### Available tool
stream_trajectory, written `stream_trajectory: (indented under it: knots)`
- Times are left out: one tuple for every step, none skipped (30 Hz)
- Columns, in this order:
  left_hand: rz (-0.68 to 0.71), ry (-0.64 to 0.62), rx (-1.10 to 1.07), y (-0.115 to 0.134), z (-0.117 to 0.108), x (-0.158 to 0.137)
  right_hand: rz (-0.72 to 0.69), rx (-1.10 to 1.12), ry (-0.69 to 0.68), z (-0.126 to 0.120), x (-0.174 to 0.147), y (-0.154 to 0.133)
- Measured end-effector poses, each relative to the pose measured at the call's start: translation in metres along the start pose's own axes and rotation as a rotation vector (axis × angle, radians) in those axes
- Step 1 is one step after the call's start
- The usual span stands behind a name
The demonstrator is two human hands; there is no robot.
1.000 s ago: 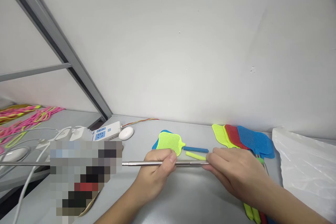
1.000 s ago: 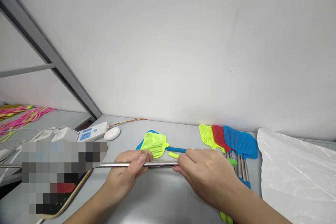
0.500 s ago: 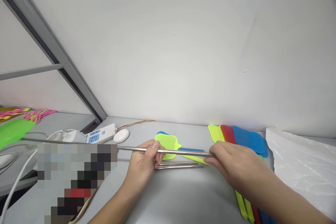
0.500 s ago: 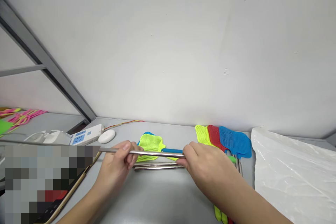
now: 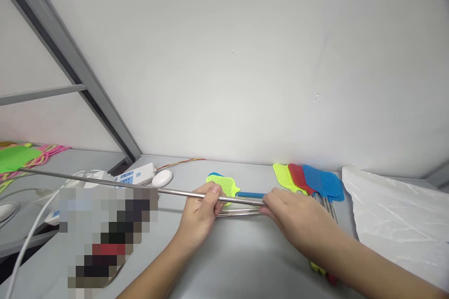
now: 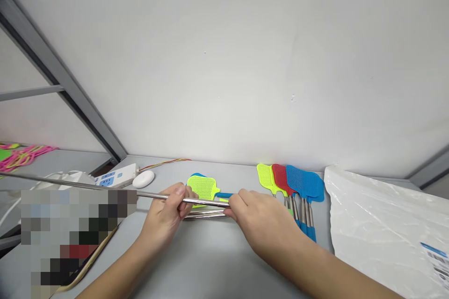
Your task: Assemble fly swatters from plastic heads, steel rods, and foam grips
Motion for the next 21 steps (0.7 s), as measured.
stream_trajectory:
  knots:
    - [0.004,0.003,-0.004,0.0,-0.001,0.0,0.003,-0.005,-0.013,-0.001,-0.001,0.001]
    - [0.006,0.009,-0.007,0.0,-0.003,0.0,0.007,-0.01,-0.019,-0.001,-0.002,0.003]
    - [0.005,0.019,-0.007,0.001,-0.004,0.0,0.01,-0.014,-0.021,-0.001,-0.003,0.006]
    - [0.006,0.036,-0.006,0.001,-0.005,0.0,0.011,-0.021,-0.019,-0.002,-0.005,0.009]
    - [0.007,0.056,-0.006,0.001,-0.006,0.0,0.013,-0.032,-0.015,-0.002,-0.006,0.012]
    - [0.008,0.077,-0.01,0.002,-0.007,0.001,0.013,-0.045,-0.01,-0.002,-0.007,0.016]
    - [0.009,0.093,-0.016,0.003,-0.009,0.002,0.011,-0.058,-0.003,-0.002,-0.007,0.02]
    - [0.011,0.107,-0.022,0.004,-0.011,0.003,0.008,-0.07,0.003,-0.002,-0.007,0.023]
    - [0.015,0.12,-0.029,0.005,-0.012,0.005,0.001,-0.08,0.011,-0.003,-0.007,0.026]
    - [0.021,0.134,-0.034,0.007,-0.014,0.006,-0.008,-0.089,0.025,-0.004,-0.006,0.029]
    - [0.031,0.153,-0.036,0.009,-0.016,0.008,-0.019,-0.098,0.041,-0.005,-0.005,0.031]
    - [0.043,0.173,-0.04,0.01,-0.018,0.009,-0.032,-0.107,0.06,-0.006,-0.005,0.032]
    - [0.058,0.194,-0.046,0.012,-0.019,0.011,-0.044,-0.115,0.082,-0.006,-0.004,0.033]
    - [0.071,0.21,-0.054,0.014,-0.021,0.012,-0.055,-0.119,0.104,-0.006,-0.004,0.033]
    - [0.082,0.222,-0.059,0.016,-0.022,0.012,-0.062,-0.121,0.126,-0.006,-0.005,0.033]
    - [0.089,0.23,-0.062,0.017,-0.023,0.013,-0.062,-0.122,0.146,-0.005,-0.006,0.033]
    - [0.093,0.236,-0.063,0.018,-0.024,0.013,-0.061,-0.12,0.168,-0.004,-0.007,0.033]
    - [0.095,0.242,-0.059,0.018,-0.024,0.014,-0.059,-0.119,0.187,-0.003,-0.008,0.033]
    - [0.094,0.251,-0.046,0.018,-0.024,0.013,-0.053,-0.119,0.203,-0.001,-0.009,0.033]
    - [0.089,0.264,-0.024,0.017,-0.022,0.013,-0.048,-0.12,0.218,0.001,-0.01,0.033]
    - [0.079,0.281,-0.002,0.016,-0.021,0.013,-0.043,-0.122,0.231,0.002,-0.01,0.034]
Point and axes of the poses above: each hand's wrist, its own x-axis towards the middle knuckle, its own z-axis out of the palm, y = z × x, the point moved 1 cm from there along x, towards the middle knuckle, and after that the axes turned 11 degrees about z, right-handed, at the moved point
